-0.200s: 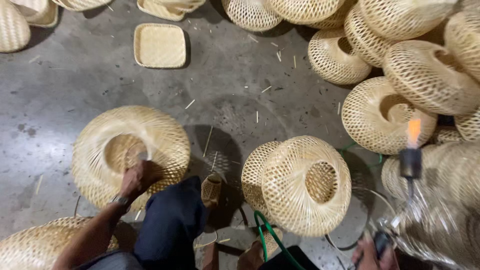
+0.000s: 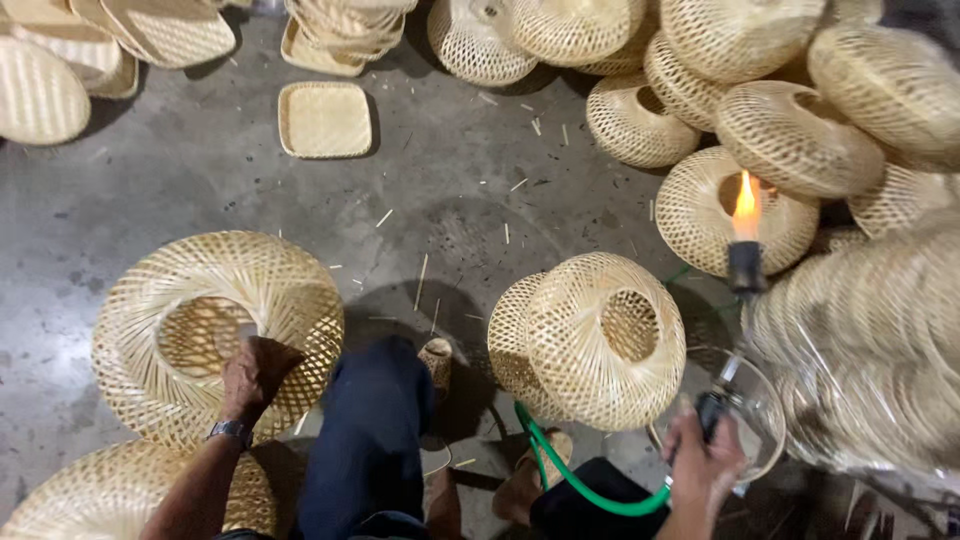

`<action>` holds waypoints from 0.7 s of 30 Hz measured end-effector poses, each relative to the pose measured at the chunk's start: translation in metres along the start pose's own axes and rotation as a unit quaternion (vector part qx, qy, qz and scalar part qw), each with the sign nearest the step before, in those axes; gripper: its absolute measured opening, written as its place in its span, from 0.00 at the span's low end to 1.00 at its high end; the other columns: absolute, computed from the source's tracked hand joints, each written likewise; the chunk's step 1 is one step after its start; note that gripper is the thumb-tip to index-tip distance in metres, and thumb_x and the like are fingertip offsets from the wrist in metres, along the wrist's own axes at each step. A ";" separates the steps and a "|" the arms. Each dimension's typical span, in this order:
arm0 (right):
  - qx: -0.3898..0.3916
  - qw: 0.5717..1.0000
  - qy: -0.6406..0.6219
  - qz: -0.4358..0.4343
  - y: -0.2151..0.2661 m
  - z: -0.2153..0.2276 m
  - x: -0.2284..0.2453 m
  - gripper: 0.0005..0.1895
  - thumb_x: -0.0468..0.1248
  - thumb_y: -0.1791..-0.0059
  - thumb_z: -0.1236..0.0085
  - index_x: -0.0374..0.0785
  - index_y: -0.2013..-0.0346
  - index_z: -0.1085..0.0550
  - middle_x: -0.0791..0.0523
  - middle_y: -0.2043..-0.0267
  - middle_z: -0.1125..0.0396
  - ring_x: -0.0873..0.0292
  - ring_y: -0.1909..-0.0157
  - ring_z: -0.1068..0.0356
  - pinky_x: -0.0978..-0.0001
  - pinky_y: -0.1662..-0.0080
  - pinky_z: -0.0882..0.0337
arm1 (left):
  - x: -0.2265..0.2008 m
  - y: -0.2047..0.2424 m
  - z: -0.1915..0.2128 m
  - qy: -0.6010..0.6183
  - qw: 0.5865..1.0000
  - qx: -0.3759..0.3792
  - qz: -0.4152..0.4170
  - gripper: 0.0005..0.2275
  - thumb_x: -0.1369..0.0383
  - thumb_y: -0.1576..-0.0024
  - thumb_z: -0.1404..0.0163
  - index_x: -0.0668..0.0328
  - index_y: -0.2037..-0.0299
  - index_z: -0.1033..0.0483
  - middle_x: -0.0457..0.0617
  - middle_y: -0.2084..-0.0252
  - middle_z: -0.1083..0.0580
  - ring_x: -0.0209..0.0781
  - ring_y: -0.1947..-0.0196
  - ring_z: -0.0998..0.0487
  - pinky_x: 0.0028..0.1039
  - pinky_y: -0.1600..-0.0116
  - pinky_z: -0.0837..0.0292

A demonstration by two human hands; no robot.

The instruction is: The person sits on the floor and uses a handheld blowtorch to apply flame to the surface of woven baskets. They rotate the baskets to treat different sections and stack finished items nearby.

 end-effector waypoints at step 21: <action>0.224 0.964 -0.043 0.138 0.187 -0.032 0.109 0.07 0.35 0.45 0.48 0.34 0.56 0.26 0.60 0.72 0.32 0.71 0.76 0.36 0.77 0.76 0.35 | -0.359 -0.042 0.262 0.061 0.917 -0.183 -0.349 0.27 0.59 0.50 0.33 0.67 0.47 0.32 0.60 0.55 0.28 0.58 0.51 0.29 0.44 0.42 0.42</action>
Point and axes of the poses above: each hand's wrist, its own y-axis away from the middle knuckle, its own z-axis out of the back of the hand, x = y × z, the point moved 7 cm from there along -y, towards the middle knuckle
